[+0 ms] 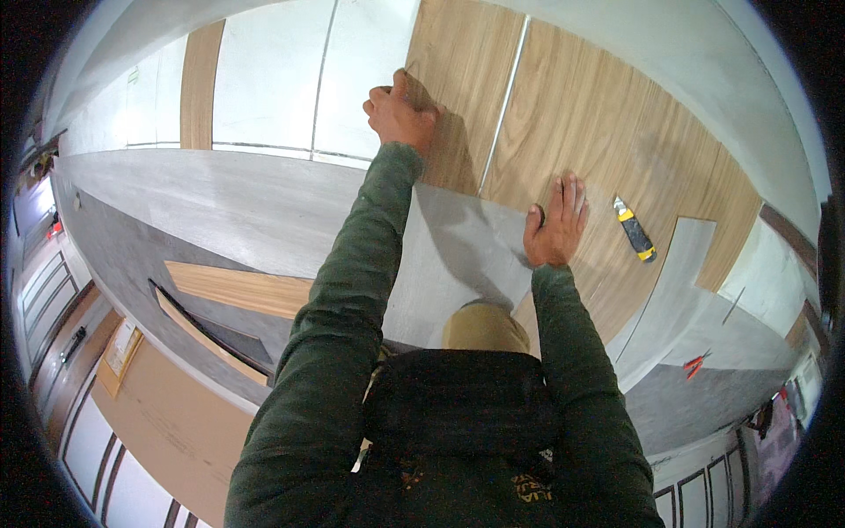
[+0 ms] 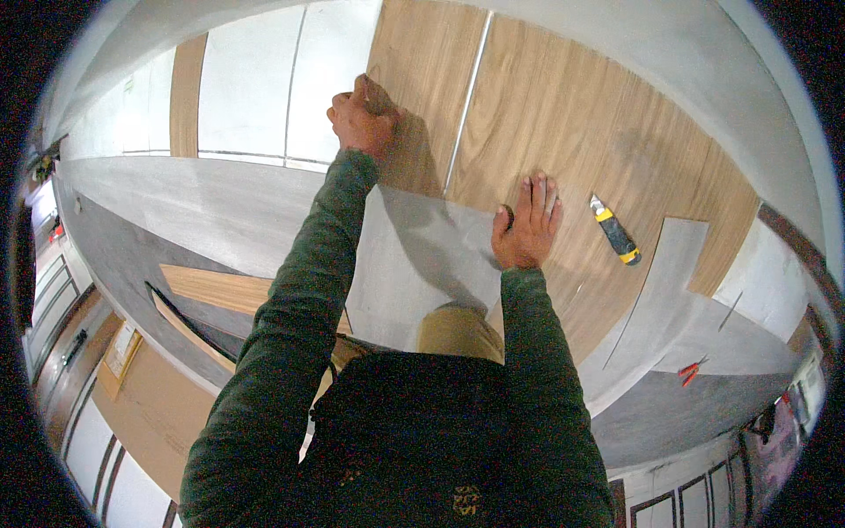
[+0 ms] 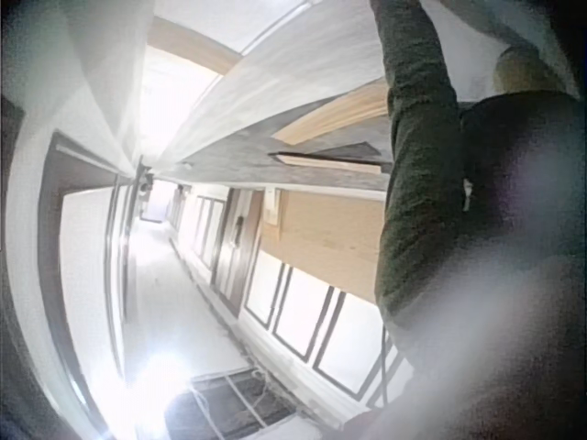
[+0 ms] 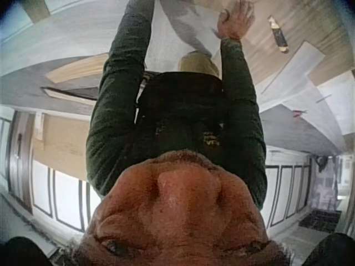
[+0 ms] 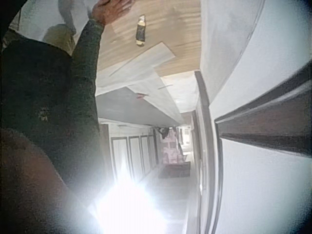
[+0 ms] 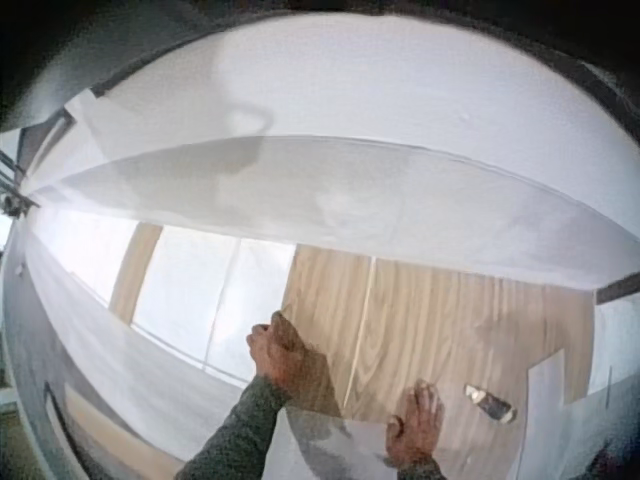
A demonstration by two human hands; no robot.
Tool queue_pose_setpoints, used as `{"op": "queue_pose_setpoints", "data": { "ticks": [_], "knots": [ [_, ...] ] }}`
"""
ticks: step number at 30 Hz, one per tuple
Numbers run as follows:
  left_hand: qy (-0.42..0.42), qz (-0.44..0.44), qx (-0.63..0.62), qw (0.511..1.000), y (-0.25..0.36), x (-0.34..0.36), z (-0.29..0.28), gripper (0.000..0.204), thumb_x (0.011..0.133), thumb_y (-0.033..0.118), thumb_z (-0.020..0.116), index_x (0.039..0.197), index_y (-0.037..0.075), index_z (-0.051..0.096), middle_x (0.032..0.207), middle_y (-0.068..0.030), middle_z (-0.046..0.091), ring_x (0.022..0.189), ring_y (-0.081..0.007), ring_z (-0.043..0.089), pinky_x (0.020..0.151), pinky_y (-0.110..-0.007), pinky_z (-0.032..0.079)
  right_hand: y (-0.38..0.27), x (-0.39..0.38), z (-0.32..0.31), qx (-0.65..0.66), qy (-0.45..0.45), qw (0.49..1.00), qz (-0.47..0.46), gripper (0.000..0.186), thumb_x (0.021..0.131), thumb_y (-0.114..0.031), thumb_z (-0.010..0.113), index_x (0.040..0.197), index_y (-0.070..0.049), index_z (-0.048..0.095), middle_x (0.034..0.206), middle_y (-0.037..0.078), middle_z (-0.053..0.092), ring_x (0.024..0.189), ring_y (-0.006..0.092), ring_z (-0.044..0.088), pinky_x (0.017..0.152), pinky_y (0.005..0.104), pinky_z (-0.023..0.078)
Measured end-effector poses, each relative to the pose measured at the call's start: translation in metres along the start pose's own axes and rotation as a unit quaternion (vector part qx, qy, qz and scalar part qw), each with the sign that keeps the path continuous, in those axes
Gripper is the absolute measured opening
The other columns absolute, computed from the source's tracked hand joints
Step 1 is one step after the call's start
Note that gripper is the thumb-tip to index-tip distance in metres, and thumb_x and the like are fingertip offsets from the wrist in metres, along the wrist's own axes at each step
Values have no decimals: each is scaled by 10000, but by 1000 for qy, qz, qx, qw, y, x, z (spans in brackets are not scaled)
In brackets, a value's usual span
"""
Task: The person measures and cuts vinyl flooring planks using a utility knife, then fits and presses the pieces onto the floor surface.
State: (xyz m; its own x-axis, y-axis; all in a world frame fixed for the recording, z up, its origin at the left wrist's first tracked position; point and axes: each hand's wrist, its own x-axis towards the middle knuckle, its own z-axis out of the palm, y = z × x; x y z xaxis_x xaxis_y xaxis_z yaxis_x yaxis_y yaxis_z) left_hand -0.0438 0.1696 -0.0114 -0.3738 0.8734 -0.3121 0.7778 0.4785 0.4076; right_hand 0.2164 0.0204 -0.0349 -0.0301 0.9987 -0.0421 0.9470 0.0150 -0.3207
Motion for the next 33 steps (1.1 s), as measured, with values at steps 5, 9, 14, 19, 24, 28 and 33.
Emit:
{"op": "queue_pose_setpoints", "data": {
  "ticks": [5, 9, 14, 19, 24, 28, 33],
  "knots": [
    [68, 55, -33, 996, -10, -7, 20, 757, 690, 165, 814, 1354, 93, 458, 1203, -246, 417, 1134, -417, 405, 933, -522, 443, 0, 4, 2, 0, 6, 1000, -15, 573, 917, -332, 511, 1395, -22, 458, 1537, 170, 346, 1445, 378, 267, 1150, 556, 201],
    [74, 35, -5, 997, -2, -3, 24, 811, 649, 256, 844, 1355, 131, 465, 1217, -225, 410, 1152, -422, 384, 931, -551, 422, 2, 5, 1, -2, 10, 1000, -20, 577, 918, -336, 510, 1399, -22, 448, 1538, 171, 342, 1438, 385, 272, 1147, 563, 206],
    [82, 56, 31, 995, -2, -6, 21, 756, 657, 235, 831, 1314, 113, 478, 1238, -191, 373, 1158, -395, 356, 1004, -615, 313, 2, 4, 2, -4, 7, 1000, -12, 597, 914, -344, 513, 1413, -29, 426, 1550, 164, 323, 1440, 389, 263, 1147, 569, 202],
    [69, 73, -9, 995, -4, 18, 12, 749, 742, 399, 752, 1397, 177, 463, 1375, -217, 388, 1267, -455, 351, 1054, -666, 234, 0, 5, 1, -11, 0, 1000, -14, 604, 905, -346, 519, 1414, -33, 431, 1540, 171, 336, 1439, 391, 268, 1146, 573, 201],
    [38, 117, 37, 992, 24, 76, 7, 792, 829, 453, 661, 1468, 82, 377, 1486, -231, 334, 1352, -447, 268, 1128, -578, 202, 0, 6, 3, 5, -6, 1000, -13, 595, 928, -344, 488, 1426, -27, 421, 1543, 171, 333, 1449, 388, 245, 1153, 563, 173],
    [51, 138, 13, 989, 76, 57, 23, 941, 699, 472, 783, 1444, 53, 389, 1483, -236, 286, 1318, -456, 281, 1088, -583, 244, 8, 3, 3, -10, -7, 1000, -4, 595, 933, -376, 473, 1403, -11, 445, 1523, 190, 360, 1438, 395, 268, 1149, 564, 188],
    [62, 195, 52, 977, 61, 50, 19, 940, 699, 485, 762, 1445, 56, 385, 1487, -280, 244, 1330, -491, 251, 1080, -590, 234, 3, 7, 4, -2, -11, 1000, -11, 593, 949, -386, 460, 1408, -10, 441, 1531, 192, 344, 1439, 399, 261, 1150, 563, 179]
  ]
}}
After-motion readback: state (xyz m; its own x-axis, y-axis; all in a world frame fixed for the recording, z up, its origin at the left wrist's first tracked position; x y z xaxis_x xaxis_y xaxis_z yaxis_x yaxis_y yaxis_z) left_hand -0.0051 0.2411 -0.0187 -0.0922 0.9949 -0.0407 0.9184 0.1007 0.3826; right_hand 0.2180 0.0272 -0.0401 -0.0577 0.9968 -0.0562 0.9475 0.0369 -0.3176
